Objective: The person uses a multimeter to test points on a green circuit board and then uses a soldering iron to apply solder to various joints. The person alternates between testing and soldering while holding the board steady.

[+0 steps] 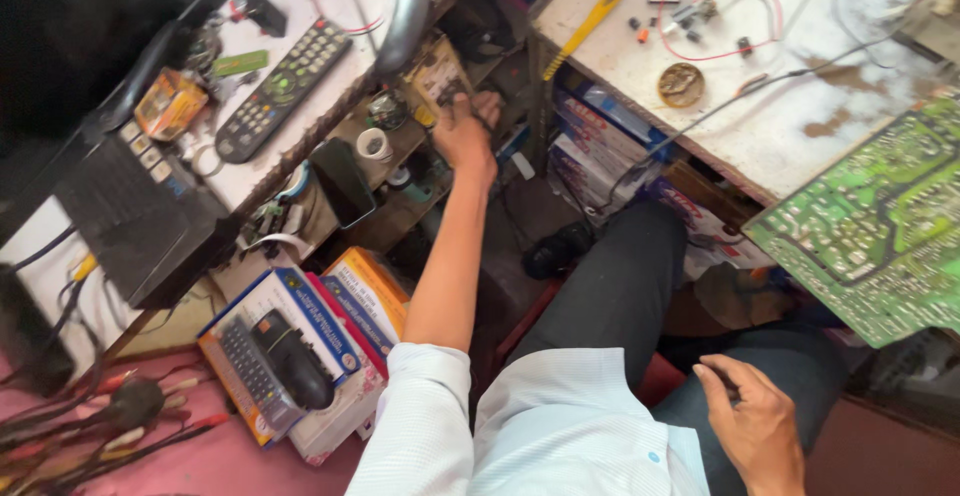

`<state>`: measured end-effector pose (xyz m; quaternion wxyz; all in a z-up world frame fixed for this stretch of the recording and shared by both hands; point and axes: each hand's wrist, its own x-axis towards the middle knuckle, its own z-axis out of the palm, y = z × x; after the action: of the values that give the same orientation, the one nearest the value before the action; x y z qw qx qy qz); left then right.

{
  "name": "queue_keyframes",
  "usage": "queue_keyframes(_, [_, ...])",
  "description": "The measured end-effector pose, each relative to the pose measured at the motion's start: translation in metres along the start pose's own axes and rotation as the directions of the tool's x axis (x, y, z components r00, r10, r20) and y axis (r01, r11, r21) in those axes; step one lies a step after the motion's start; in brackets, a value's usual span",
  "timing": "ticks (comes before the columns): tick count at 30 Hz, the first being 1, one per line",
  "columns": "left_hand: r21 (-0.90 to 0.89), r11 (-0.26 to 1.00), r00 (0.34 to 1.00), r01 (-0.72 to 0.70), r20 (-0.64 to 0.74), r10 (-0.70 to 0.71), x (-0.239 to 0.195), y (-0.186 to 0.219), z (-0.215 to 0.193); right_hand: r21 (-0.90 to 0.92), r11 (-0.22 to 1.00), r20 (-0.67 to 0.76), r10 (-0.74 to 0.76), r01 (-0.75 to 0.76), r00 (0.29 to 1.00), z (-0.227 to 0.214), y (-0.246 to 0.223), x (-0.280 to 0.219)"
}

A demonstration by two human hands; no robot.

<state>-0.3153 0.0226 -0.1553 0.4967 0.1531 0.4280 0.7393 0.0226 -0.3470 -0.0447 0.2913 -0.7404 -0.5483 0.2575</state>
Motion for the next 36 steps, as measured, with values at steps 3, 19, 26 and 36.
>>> queue_keyframes(3, [0.012,1.000,0.998,-0.005,-0.070,0.006,0.019,-0.011,-0.008,-0.020,0.999,0.017,0.025,-0.025,1.000,-0.004,-0.005,-0.005])
queue_keyframes(19, [0.808,0.418,0.873,-0.415,0.224,0.434,0.017,-0.006,-0.081,0.250,0.893,-0.688,0.436,-0.375,0.580,-0.066,0.152,-0.042])
queue_keyframes(26, [0.774,0.304,0.831,-0.556,0.511,0.219,-0.136,-0.045,-0.071,0.462,0.877,-0.740,0.463,-0.132,0.488,-0.084,0.221,-0.005])
queue_keyframes(36, [0.530,0.424,0.506,-0.734,0.844,-0.179,-0.303,-0.009,0.047,0.241,0.970,-0.882,0.225,-0.012,0.413,-0.086,0.176,0.015])
